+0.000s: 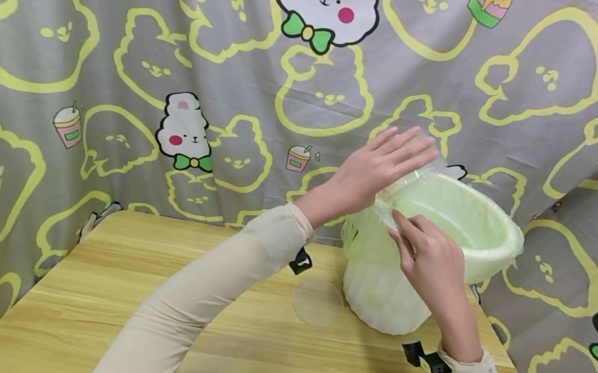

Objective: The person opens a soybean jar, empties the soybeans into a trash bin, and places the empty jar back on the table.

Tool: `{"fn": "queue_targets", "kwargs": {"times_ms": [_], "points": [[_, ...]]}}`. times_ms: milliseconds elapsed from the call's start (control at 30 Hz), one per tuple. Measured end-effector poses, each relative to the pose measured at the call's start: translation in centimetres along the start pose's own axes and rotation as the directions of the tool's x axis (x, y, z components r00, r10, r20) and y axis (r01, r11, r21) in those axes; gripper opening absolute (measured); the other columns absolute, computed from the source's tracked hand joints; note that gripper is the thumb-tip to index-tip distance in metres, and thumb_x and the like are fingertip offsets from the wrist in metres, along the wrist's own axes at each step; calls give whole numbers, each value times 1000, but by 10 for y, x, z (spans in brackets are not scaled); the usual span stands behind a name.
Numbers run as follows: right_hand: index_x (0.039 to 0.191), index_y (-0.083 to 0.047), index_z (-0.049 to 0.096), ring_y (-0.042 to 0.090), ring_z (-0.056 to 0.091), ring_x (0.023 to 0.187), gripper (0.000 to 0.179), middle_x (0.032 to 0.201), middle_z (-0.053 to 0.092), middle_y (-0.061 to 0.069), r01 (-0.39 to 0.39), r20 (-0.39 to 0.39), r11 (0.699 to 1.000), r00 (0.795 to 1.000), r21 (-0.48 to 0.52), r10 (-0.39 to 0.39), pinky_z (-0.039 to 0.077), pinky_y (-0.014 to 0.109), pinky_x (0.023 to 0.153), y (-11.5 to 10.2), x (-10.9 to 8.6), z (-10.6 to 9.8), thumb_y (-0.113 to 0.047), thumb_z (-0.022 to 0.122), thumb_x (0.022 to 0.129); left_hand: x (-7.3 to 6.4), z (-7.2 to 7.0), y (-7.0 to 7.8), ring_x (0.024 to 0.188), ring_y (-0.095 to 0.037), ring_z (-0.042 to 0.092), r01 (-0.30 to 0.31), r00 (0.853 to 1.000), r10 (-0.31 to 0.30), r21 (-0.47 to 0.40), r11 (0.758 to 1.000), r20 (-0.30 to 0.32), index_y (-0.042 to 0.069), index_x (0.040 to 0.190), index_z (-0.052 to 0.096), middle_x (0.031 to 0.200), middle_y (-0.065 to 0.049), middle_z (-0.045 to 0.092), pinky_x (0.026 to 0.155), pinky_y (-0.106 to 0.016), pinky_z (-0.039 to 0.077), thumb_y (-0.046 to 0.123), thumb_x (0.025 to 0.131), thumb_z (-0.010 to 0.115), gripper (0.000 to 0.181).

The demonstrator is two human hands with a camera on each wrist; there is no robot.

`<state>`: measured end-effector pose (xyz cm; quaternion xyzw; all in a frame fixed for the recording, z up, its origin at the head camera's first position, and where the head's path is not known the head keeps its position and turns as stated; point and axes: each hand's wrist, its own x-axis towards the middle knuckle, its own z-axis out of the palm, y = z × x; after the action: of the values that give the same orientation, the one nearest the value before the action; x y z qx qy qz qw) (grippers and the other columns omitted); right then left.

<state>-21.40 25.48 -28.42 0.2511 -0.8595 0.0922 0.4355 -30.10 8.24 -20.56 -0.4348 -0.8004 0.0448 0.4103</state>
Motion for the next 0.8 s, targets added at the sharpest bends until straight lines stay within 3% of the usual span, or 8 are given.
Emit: {"fn": "queue_targets", "kwargs": {"times_ms": [467,667,800], "points": [[117,-1,76,22,60,61,29,84,69,11,20,-10,1000,1000,-2,-20,47,37,51,1,1,0,-6,77,88,0,-2,3,159,-22,20,-39,998,38,-2,999,-57,21,161,33,168,2,31,132,-38,7,-31,81,32,95],[117,-1,76,22,60,61,29,84,69,11,19,-14,1000,1000,-6,-19,46,36,50,1,1,1,-6,77,88,3,-3,1,159,-21,20,10,996,-8,19,1000,-94,22,161,33,168,2,31,132,-37,4,-26,86,31,89],[117,-2,76,22,60,61,29,84,69,10,15,-17,1000,1000,-5,-15,47,37,51,0,1,1,-6,77,88,5,-6,1,158,-20,23,31,998,-29,31,999,-63,22,160,35,167,3,33,132,-38,5,-21,89,34,83]]}}
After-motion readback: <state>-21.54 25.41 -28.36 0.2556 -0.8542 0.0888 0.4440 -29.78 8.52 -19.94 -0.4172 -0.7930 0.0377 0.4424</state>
